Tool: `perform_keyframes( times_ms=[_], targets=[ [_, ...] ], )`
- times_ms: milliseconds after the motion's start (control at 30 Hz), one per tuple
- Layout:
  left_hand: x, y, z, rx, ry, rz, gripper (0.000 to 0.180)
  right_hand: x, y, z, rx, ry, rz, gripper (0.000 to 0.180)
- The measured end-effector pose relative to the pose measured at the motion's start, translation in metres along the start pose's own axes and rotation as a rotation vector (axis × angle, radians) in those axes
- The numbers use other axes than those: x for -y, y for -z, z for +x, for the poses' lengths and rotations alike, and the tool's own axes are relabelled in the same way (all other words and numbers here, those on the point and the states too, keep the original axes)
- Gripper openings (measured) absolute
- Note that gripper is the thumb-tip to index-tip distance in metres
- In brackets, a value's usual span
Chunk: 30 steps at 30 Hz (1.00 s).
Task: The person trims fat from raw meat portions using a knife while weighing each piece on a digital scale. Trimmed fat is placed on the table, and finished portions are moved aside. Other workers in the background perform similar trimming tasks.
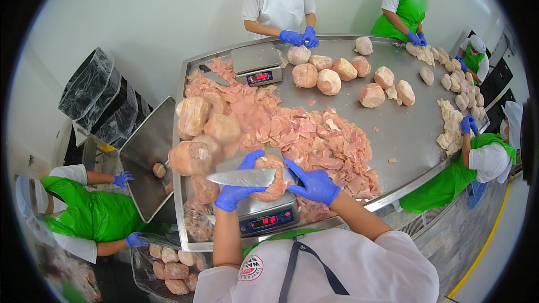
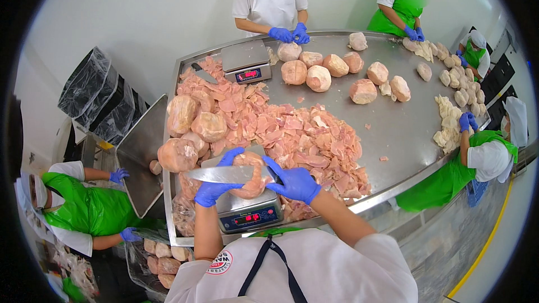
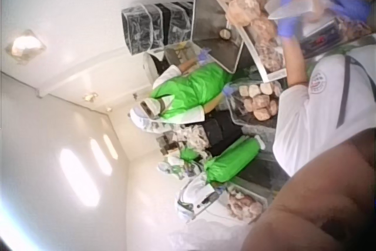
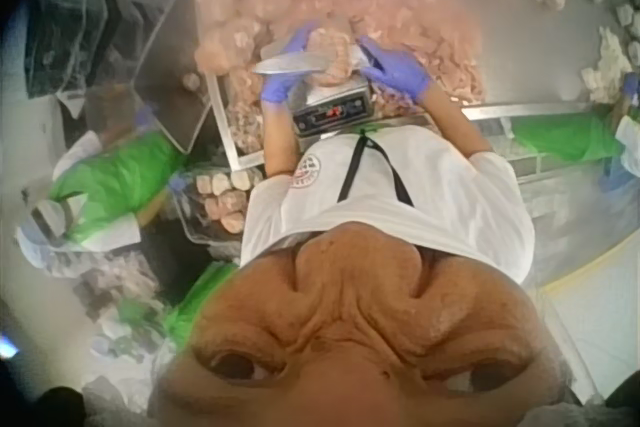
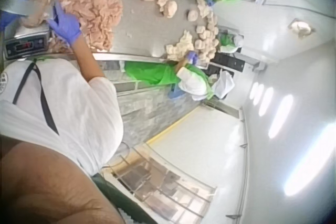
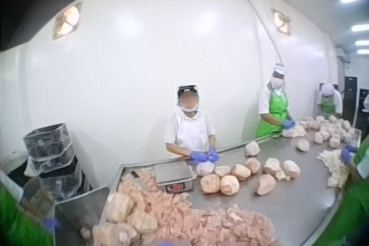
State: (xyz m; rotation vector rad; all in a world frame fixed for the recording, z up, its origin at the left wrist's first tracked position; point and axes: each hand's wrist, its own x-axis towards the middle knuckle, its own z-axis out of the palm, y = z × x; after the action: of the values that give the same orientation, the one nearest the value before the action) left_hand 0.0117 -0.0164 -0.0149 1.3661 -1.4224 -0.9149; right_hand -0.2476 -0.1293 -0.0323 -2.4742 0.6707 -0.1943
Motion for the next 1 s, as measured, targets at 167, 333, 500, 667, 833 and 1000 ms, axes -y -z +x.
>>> perform_keyframes(
  times_ms=[167,333,500,667,833,1000],
  targets=[
    [-0.021,-0.009,0.010,0.131,0.249,-0.037,0.101,0.003,0.007,0.059,-0.152,0.016,0.204,0.080],
    [0.008,-0.018,-0.003,-0.254,0.121,0.052,0.095,-0.055,-0.026,0.052,-0.214,-0.110,0.713,0.068],
    [0.018,0.003,-0.004,-0.279,0.261,-0.387,0.074,-0.041,-0.023,0.013,-0.135,-0.446,1.203,0.057],
    [0.044,0.001,-0.022,-0.383,0.163,-0.235,0.069,-0.020,-0.002,-0.006,-0.108,-0.151,0.512,0.082],
    [0.040,0.009,-0.022,-0.207,0.136,-0.301,0.070,0.006,0.028,-0.018,0.143,-0.085,0.129,0.089],
    [0.040,0.021,-0.012,-0.033,0.097,-0.254,0.066,0.002,0.046,0.002,0.109,0.123,-0.068,0.090]
  ],
)
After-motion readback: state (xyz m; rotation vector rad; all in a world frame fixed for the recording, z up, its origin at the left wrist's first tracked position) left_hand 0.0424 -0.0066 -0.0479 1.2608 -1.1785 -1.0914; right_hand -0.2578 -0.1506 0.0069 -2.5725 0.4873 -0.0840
